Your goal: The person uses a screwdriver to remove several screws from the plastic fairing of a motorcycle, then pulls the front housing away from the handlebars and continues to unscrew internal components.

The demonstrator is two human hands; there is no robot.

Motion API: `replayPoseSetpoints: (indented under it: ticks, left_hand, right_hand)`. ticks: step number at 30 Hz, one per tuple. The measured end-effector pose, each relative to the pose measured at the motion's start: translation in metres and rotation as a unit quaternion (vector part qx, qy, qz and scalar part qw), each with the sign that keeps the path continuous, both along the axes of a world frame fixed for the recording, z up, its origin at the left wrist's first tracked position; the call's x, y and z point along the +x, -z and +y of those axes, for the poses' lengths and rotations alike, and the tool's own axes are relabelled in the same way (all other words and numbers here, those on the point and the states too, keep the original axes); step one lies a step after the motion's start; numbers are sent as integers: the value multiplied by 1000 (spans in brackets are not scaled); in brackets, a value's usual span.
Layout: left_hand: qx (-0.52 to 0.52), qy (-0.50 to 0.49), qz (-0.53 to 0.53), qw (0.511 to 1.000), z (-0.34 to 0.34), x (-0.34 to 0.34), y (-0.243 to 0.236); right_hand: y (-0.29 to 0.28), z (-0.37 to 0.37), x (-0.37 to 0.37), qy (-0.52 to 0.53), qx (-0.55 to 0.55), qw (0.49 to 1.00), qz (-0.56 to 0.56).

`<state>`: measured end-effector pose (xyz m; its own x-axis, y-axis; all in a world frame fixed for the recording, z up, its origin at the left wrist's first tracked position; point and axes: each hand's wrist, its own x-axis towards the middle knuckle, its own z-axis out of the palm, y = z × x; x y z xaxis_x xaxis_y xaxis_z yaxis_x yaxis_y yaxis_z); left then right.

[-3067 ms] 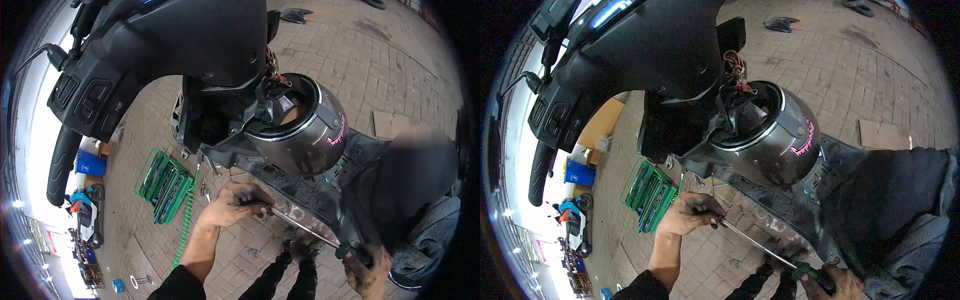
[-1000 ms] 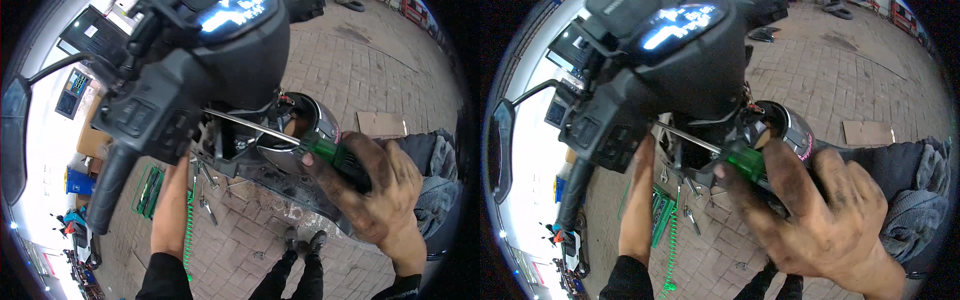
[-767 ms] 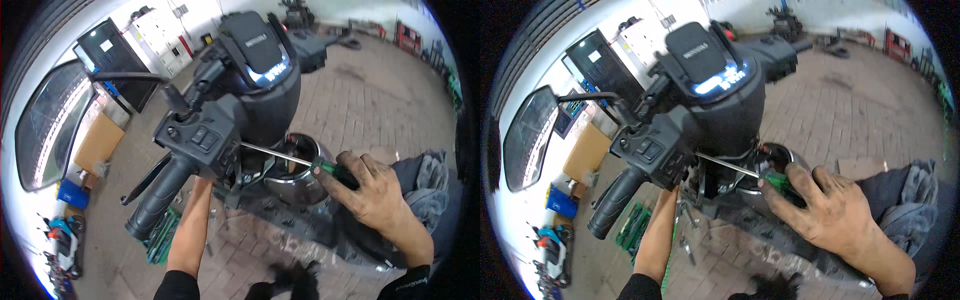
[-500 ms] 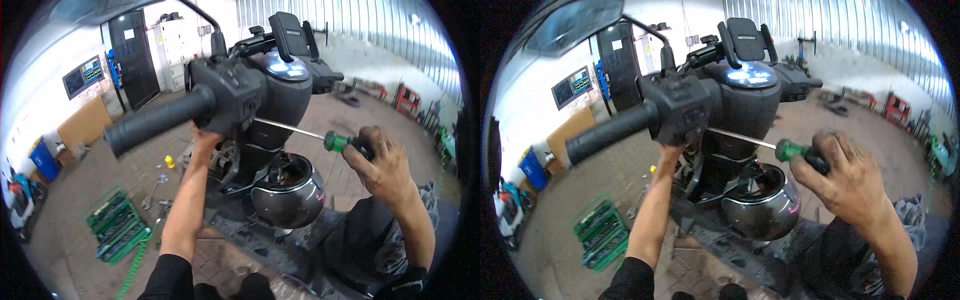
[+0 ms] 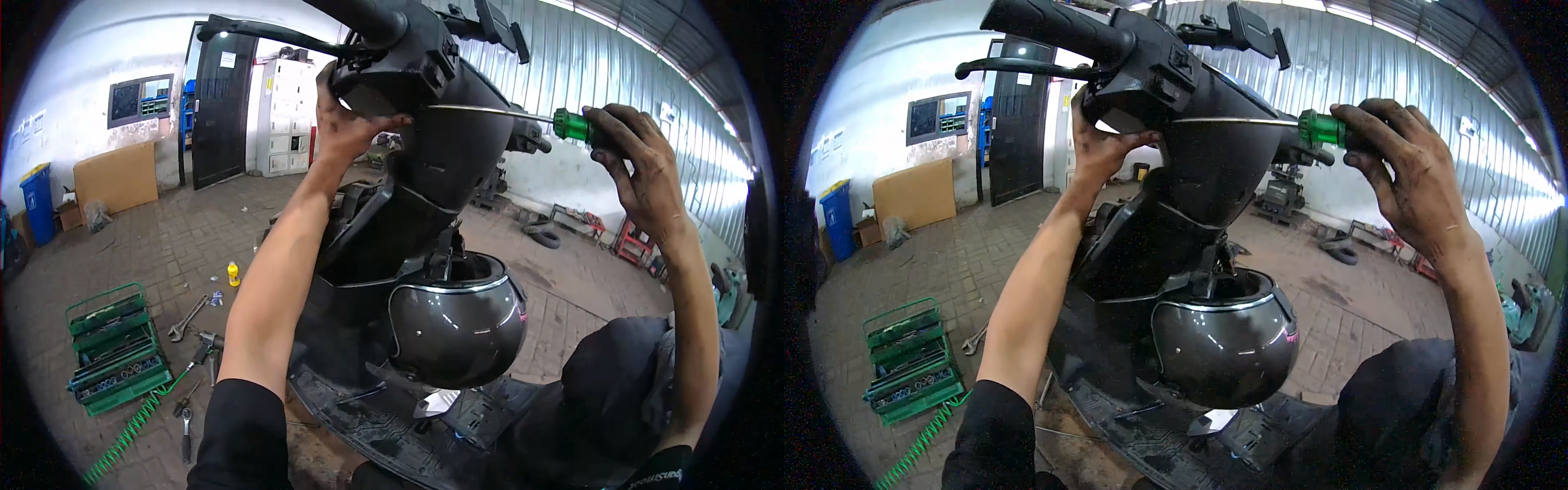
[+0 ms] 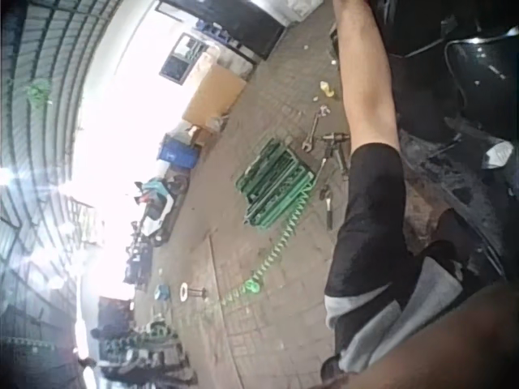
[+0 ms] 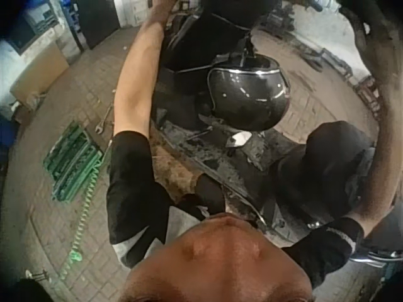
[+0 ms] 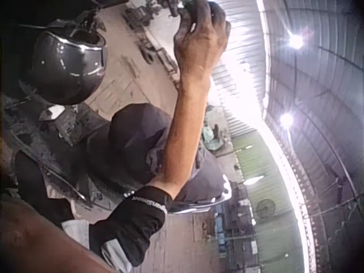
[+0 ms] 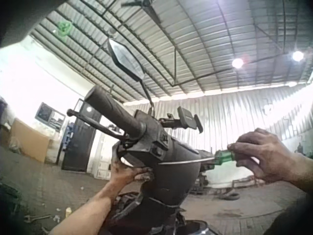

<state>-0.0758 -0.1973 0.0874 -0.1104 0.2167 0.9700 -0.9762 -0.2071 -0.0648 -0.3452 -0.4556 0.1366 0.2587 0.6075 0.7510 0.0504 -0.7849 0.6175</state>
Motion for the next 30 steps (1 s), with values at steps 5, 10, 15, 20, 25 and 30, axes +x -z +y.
replayPoseSetpoints:
  ticks: [5, 10, 15, 20, 25, 30]
  left_hand:
    - [9, 46, 5, 999, 0, -4, 0]
    - [-27, -5, -13, 1000, -2, 7, -1]
    - [-10, 28, 6, 1000, -4, 13, -3]
    - [-22, 35, 12, 999, -4, 13, -1]
    - [-20, 67, -4, 998, -4, 17, -3]
    - [-14, 110, -5, 994, -6, 13, -3]
  right_hand:
    - [-20, 17, -2, 41, 139, 970, 193]
    - [-18, 12, -7, 110, 52, 986, 116]
    - [-10, 12, -5, 77, 52, 996, 2]
    - [-20, 27, -10, 82, 146, 980, 105]
    - [-12, 21, -12, 134, 15, 991, 24]
    - [-11, 16, -5, 88, -48, 992, -81]
